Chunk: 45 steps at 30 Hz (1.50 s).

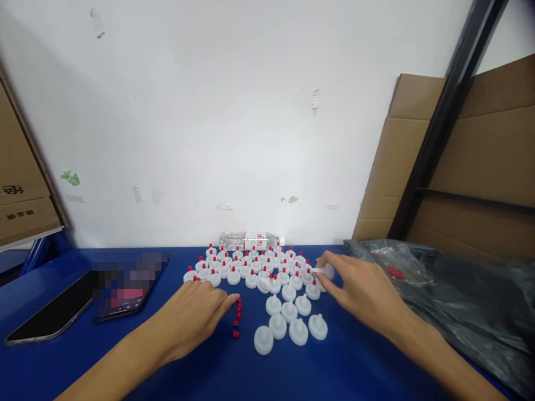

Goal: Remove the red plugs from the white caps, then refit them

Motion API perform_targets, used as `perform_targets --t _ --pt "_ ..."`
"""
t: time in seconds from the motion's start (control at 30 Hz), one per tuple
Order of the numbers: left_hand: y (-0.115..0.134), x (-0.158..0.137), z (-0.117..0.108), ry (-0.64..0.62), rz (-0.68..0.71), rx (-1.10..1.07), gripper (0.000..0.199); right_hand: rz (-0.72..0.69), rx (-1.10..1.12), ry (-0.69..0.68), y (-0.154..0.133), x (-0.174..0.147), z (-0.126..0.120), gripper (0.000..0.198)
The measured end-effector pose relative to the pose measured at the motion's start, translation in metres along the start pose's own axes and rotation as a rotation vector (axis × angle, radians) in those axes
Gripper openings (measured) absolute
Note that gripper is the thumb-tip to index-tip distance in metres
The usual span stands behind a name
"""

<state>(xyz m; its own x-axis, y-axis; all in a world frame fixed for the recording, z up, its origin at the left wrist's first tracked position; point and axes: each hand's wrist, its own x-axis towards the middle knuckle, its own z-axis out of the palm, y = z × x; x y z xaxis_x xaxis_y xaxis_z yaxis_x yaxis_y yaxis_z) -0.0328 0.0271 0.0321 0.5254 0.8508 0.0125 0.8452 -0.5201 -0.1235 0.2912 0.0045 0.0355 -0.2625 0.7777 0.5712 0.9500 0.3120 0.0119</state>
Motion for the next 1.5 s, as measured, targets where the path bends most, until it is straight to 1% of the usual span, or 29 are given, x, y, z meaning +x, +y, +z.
perform_targets --t 0.07,0.17,0.33,0.43,0.53,0.6,0.7,0.77,0.9,1.0,1.13,1.23,1.33,1.43,1.5 --pt "0.001 -0.001 0.002 -0.017 -0.013 -0.002 0.056 -0.002 0.043 -0.052 0.003 0.001 -0.002 0.009" --pt "0.001 -0.002 0.004 0.011 -0.006 -0.031 0.043 -0.036 0.103 -0.142 0.009 0.003 -0.009 0.015" --pt "0.000 -0.005 0.001 0.017 0.011 -0.062 0.024 -0.035 0.145 -0.349 0.019 0.005 -0.014 0.020" --pt "0.002 -0.005 -0.001 0.010 0.021 -0.060 0.021 -0.066 0.205 -0.426 0.019 0.003 -0.011 0.017" --pt "0.003 -0.005 -0.001 -0.002 0.033 -0.065 0.020 -0.086 0.240 -0.458 0.016 0.003 -0.010 0.013" --pt "0.003 -0.004 0.001 -0.004 0.037 -0.071 0.020 -0.087 0.240 -0.434 0.014 0.003 -0.012 0.017" --pt "0.002 -0.005 0.003 0.005 0.035 -0.069 0.022 -0.100 0.211 -0.337 0.014 0.004 -0.013 0.027" --pt "0.001 -0.005 0.003 0.004 0.032 -0.067 0.022 -0.123 0.196 -0.301 0.015 0.004 -0.011 0.028" --pt "0.002 -0.005 -0.001 -0.013 0.026 -0.065 0.021 -0.167 0.203 -0.327 0.014 0.000 -0.003 0.027" --pt "0.004 -0.004 -0.004 0.017 0.020 -0.059 0.024 -0.219 0.226 -0.339 0.011 -0.001 0.002 0.030" --pt "0.005 -0.002 -0.005 0.088 0.014 -0.065 0.035 -0.273 0.223 -0.272 0.009 0.001 -0.001 0.037" --pt "0.006 -0.001 -0.004 0.145 0.040 -0.085 0.036 -0.214 0.214 -0.178 0.006 0.003 -0.008 0.033" --pt "0.009 -0.002 -0.004 0.193 0.096 -0.131 0.036 -0.163 0.243 -0.050 0.000 0.002 -0.011 0.029" --pt "0.016 -0.006 -0.003 0.229 0.161 -0.200 0.035 -0.233 0.302 0.049 -0.011 -0.002 -0.008 0.025" --pt "0.022 -0.009 -0.001 0.254 0.203 -0.246 0.031 -0.316 0.358 0.068 -0.021 -0.005 -0.004 0.015"
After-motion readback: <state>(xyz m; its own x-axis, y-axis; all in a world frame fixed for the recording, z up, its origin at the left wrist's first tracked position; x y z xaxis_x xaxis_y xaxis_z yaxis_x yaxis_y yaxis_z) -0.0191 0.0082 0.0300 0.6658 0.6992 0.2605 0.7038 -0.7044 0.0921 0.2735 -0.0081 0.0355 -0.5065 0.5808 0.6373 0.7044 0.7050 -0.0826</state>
